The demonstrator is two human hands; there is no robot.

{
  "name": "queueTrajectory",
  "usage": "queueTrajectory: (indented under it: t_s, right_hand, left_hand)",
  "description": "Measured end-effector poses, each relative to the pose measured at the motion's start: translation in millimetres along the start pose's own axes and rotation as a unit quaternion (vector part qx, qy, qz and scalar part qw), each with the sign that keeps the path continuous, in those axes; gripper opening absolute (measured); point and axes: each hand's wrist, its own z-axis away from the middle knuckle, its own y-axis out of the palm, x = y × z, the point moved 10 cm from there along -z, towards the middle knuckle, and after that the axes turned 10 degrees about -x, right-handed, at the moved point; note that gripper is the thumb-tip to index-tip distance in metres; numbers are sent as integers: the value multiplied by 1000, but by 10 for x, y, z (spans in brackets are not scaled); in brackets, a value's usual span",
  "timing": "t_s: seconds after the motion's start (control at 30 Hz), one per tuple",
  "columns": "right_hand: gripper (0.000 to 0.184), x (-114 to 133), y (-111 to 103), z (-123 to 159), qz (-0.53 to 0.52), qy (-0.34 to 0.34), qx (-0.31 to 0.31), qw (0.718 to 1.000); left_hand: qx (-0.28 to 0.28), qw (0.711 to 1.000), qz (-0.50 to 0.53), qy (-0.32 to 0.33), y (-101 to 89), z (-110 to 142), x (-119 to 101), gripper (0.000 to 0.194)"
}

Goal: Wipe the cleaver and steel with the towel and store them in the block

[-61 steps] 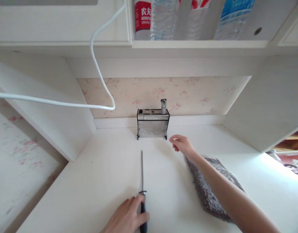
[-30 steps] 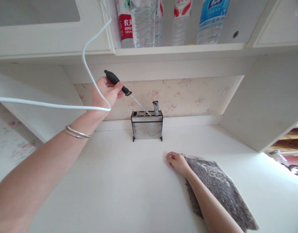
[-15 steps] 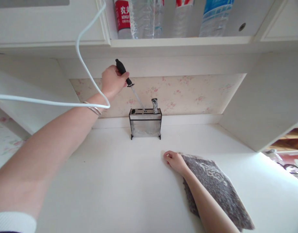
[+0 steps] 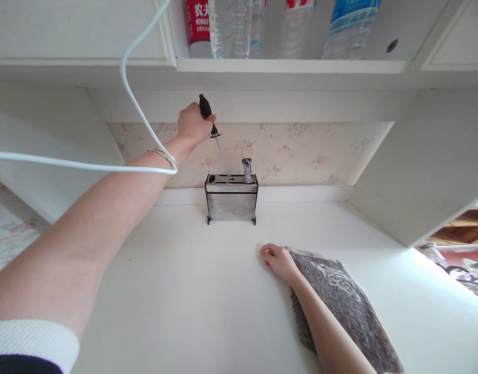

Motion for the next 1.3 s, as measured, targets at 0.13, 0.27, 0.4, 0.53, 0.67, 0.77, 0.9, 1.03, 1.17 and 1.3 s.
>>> queueTrajectory:
  t_s: [0.13, 0.27, 0.4, 0.53, 0.67, 0.77, 0.9, 1.03, 1.17, 1.3]
  right_hand:
    - [22, 9, 1, 1, 3, 0, 2, 1000]
    - [22, 26, 2, 8, 6, -4, 6, 1000]
    - [21, 27, 0, 14, 8, -5, 7, 1000]
    - [20, 22, -2, 12, 6, -7, 4, 1000]
    - [21, 20, -5, 10, 2, -8, 0, 1000]
    - [21, 16, -8, 7, 0, -6, -2, 1000]
    - [22, 13, -7, 3, -2, -2, 0, 1000]
    - [21, 6, -4, -1, -2, -1, 0, 1000]
    - [22, -1, 2, -1, -2, -3, 1, 1000]
    - [22, 2, 4, 5, -3, -5, 4, 1000]
  left_hand:
    - [-34, 995, -73, 64, -34, 34, -148, 30]
    - [-1, 989, -98, 108, 161, 53, -293, 29]
    - [68, 984, -108, 123, 474, 202, -253, 44]
    - [112, 974, -135, 143, 703, 477, -93, 61]
    - [157, 960, -178, 147, 879, 687, 107, 52]
    - [175, 955, -199, 136, 976, 751, 224, 49]
    - [195, 950, -197, 141, 1093, 796, 278, 43]
    - [204, 950, -196, 135, 1149, 811, 332, 45]
    - [204, 952, -190, 127, 1160, 838, 386, 46]
    - [196, 957, -183, 114, 1155, 864, 436, 45]
